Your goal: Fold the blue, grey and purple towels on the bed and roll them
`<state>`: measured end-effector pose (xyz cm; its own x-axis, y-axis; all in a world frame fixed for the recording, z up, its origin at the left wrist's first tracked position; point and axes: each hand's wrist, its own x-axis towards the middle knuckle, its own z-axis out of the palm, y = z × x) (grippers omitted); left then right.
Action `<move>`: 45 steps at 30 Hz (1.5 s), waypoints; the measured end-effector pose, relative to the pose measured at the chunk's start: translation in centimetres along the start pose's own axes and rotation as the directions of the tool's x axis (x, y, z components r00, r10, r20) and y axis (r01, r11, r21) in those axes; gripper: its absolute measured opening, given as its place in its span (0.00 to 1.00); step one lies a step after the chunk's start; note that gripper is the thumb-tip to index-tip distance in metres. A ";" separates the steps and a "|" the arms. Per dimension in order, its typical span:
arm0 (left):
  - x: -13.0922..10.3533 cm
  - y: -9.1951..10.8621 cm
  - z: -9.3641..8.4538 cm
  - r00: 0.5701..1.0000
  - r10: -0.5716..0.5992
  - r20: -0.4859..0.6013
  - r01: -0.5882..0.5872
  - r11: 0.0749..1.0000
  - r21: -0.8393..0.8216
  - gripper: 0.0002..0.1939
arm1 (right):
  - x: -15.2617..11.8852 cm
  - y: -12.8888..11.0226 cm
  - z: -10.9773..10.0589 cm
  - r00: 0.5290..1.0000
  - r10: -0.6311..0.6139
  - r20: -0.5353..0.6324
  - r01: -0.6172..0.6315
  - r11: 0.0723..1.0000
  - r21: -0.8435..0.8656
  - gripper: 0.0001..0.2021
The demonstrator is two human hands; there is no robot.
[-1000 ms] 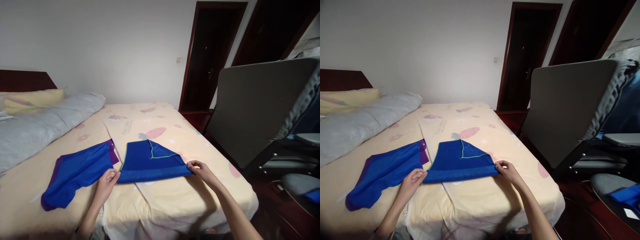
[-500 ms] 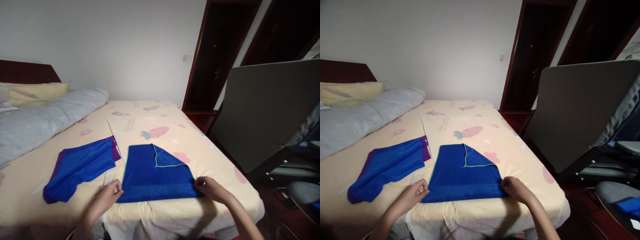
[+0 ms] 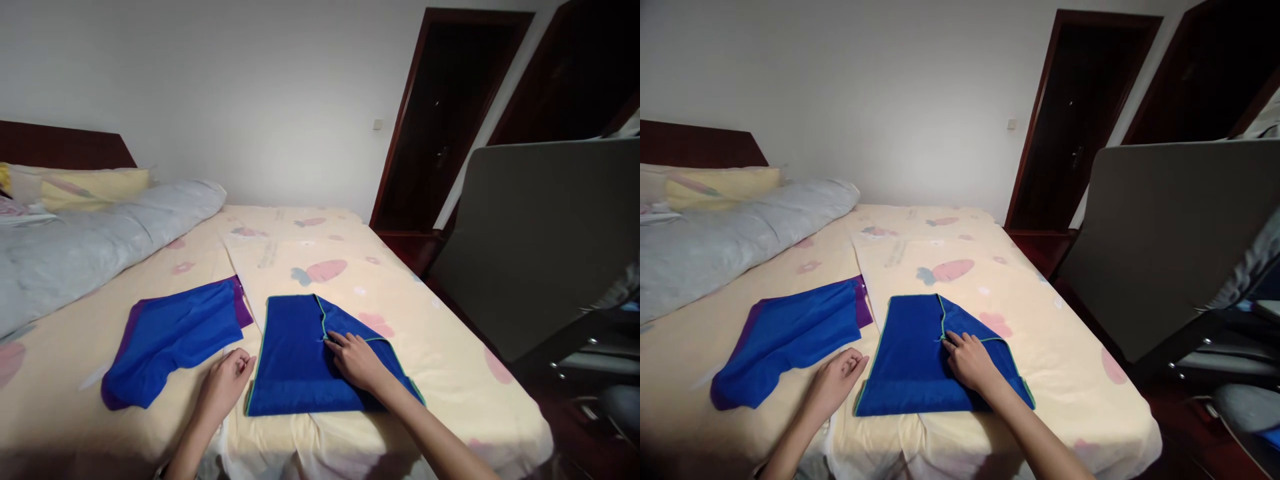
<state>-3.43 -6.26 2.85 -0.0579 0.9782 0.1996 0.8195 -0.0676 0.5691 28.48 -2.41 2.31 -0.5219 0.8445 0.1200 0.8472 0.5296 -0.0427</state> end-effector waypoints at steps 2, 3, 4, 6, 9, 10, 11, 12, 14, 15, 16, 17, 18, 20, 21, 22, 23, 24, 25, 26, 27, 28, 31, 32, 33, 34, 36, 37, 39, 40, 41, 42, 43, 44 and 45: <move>-0.1 -0.3 -0.1 0.999 0.014 0.041 -0.015 1.000 0.021 0.15 | 0.4 0.8 0.4 0.999 0.044 -0.024 -0.044 0.999 0.000 0.23; -0.1 -0.4 -0.1 0.998 0.020 0.057 -0.022 0.999 0.031 0.15 | 0.7 1.6 0.5 0.997 0.068 -0.037 -0.067 0.997 0.035 0.23; -0.1 -0.5 -0.2 0.998 0.019 0.058 -0.021 0.999 0.032 0.15 | 1.1 2.6 0.4 0.993 0.107 -0.047 -0.101 0.989 0.108 0.23; -0.1 -0.5 -0.2 0.998 0.022 0.059 -0.023 1.000 0.021 0.15 | 2.4 5.1 0.0 0.976 0.212 -0.048 -0.188 0.934 0.303 0.22; -0.1 -0.3 -0.1 0.997 0.027 0.071 -0.027 1.000 0.003 0.15 | 5.5 9.7 -0.8 0.927 0.375 -0.004 -0.327 0.814 0.480 0.20; -0.1 -0.3 -0.1 0.997 0.028 0.076 -0.028 1.000 0.001 0.14 | 6.5 11.3 -1.0 0.911 0.413 0.007 -0.362 0.790 0.495 0.20; -0.1 -0.2 0.0 0.996 0.031 0.081 -0.031 1.000 -0.001 0.14 | 7.5 12.7 -1.0 0.894 0.449 0.018 -0.396 0.768 0.503 0.19; -0.1 -0.2 0.1 0.995 0.037 0.088 -0.037 0.999 -0.003 0.13 | 8.2 13.9 -1.0 0.876 0.481 0.029 -0.426 0.747 0.511 0.19; -0.1 -0.2 0.2 0.994 0.051 0.098 -0.050 0.999 -0.005 0.12 | 9.0 15.7 -0.6 0.842 0.538 0.043 -0.478 0.707 0.521 0.17; 0.0 -0.2 0.3 0.993 0.061 0.101 -0.061 0.998 -0.006 0.12 | 9.0 16.4 -0.3 0.825 0.563 0.043 -0.498 0.689 0.527 0.16; 0.0 -0.1 0.3 0.992 0.073 0.103 -0.073 0.997 -0.005 0.12 | 8.9 16.8 0.0 0.810 0.585 0.040 -0.513 0.673 0.533 0.14; 0.0 -0.1 0.3 0.991 0.085 0.102 -0.085 0.996 -0.003 0.12 | 8.6 17.2 0.3 0.795 0.605 0.035 -0.524 0.658 0.541 0.14; 0.0 0.0 0.3 0.990 0.096 0.101 -0.096 0.995 -0.003 0.12 | 8.1 17.4 0.5 0.782 0.623 0.027 -0.532 0.644 0.550 0.13; 0.0 0.2 0.2 0.987 0.122 0.104 -0.121 0.993 -0.010 0.13 | 6.9 17.6 0.8 0.759 0.651 0.011 -0.541 0.621 0.567 0.14; -0.1 0.4 0.2 0.984 0.139 0.106 -0.138 0.990 -0.020 0.13 | 6.2 17.6 0.9 0.748 0.664 0.004 -0.546 0.611 0.574 0.15; -0.1 0.6 0.1 0.981 0.161 0.112 -0.158 0.987 -0.035 0.13 | 5.4 17.5 0.9 0.736 0.676 -0.003 -0.549 0.601 0.581 0.16; -0.2 0.8 0.1 0.975 0.186 0.121 -0.181 0.982 -0.054 0.12 | 4.5 17.2 0.8 0.726 0.688 -0.011 -0.552 0.592 0.588 0.17; -0.2 0.9 0.0 0.968 0.214 0.132 -0.206 0.976 -0.072 0.12 | 3.6 16.9 0.8 0.717 0.697 -0.018 -0.552 0.584 0.595 0.17; -0.3 1.1 0.0 0.959 0.240 0.147 -0.230 0.969 -0.086 0.11 | 2.7 16.4 0.7 0.711 0.702 -0.022 -0.551 0.577 0.603 0.17; -0.4 1.2 0.0 0.950 0.264 0.167 -0.251 0.963 -0.096 0.10 | 1.7 15.9 0.6 0.710 0.704 -0.024 -0.547 0.573 0.610 0.17; -0.6 1.2 -0.1 0.939 0.284 0.193 -0.268 0.958 -0.104 0.08 | 0.7 15.2 0.6 0.712 0.702 -0.022 -0.543 0.570 0.617 0.17; -0.7 1.2 -0.2 0.927 0.299 0.225 -0.281 0.953 -0.110 0.06 | -0.3 14.5 0.6 0.718 0.696 -0.014 -0.539 0.568 0.622 0.15; -1.1 0.9 -0.5 0.891 0.310 0.333 -0.286 0.951 -0.118 0.12 | -3.4 12.4 0.6 0.747 0.664 0.039 -0.537 0.568 0.624 0.10; -1.3 0.8 -0.7 0.881 0.307 0.360 -0.284 0.952 -0.117 0.16 | -4.4 11.9 0.7 0.755 0.653 0.062 -0.540 0.565 0.623 0.09; -1.4 0.6 -0.9 0.873 0.308 0.379 -0.285 0.951 -0.116 0.19 | -5.5 11.4 0.6 0.757 0.648 0.084 -0.548 0.559 0.622 0.09; -1.4 0.4 -1.1 0.866 0.313 0.390 -0.290 0.950 -0.116 0.21 | -6.7 11.0 0.5 0.751 0.652 0.105 -0.564 0.549 0.617 0.09; -1.6 0.1 -1.4 0.859 0.328 0.393 -0.308 0.944 -0.116 0.21 | -8.9 10.4 -0.1 0.726 0.677 0.120 -0.599 0.538 0.593 0.11; -1.6 0.0 -1.5 0.857 0.333 0.392 -0.314 0.943 -0.114 0.21 | -9.9 10.1 -0.5 0.739 0.665 0.109 -0.588 0.557 0.587 0.11; -1.8 -0.3 -1.6 0.858 0.331 0.392 -0.316 0.943 -0.105 0.21 | -11.6 9.6 -1.7 0.834 0.548 0.071 -0.472 0.640 0.607 0.11; -1.8 -0.4 -1.7 0.859 0.327 0.394 -0.313 0.944 -0.101 0.21 | -12.3 9.4 -2.4 0.893 0.446 0.051 -0.374 0.675 0.636 0.11; -1.9 -0.5 -1.7 0.860 0.323 0.396 -0.310 0.946 -0.099 0.22 | -12.8 9.2 -3.0 0.940 0.338 0.041 -0.278 0.690 0.668 0.12; -2.0 -0.6 -1.7 0.860 0.320 0.397 -0.306 0.947 -0.099 0.23 | -13.3 9.0 -3.4 0.967 0.252 0.041 -0.208 0.688 0.696 0.13; -2.0 -0.7 -1.7 0.862 0.317 0.395 -0.303 0.948 -0.099 0.23 | -13.5 9.0 -3.7 0.978 0.202 0.049 -0.176 0.680 0.712 0.16; -2.1 -0.8 -1.7 0.864 0.316 0.391 -0.301 0.948 -0.102 0.22 | -13.7 9.0 -3.7 0.982 0.181 0.058 -0.167 0.676 0.718 0.19; -2.0 -0.9 -1.7 0.866 0.318 0.386 -0.300 0.948 -0.107 0.22 | -13.8 9.1 -3.6 0.983 0.174 0.065 -0.167 0.677 0.717 0.22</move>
<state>-5.03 -8.51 3.31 0.4307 0.9014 0.0457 0.7329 -0.3788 0.5652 43.72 -9.57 3.89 -0.3721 0.9271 0.0458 0.5892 0.2741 -0.7601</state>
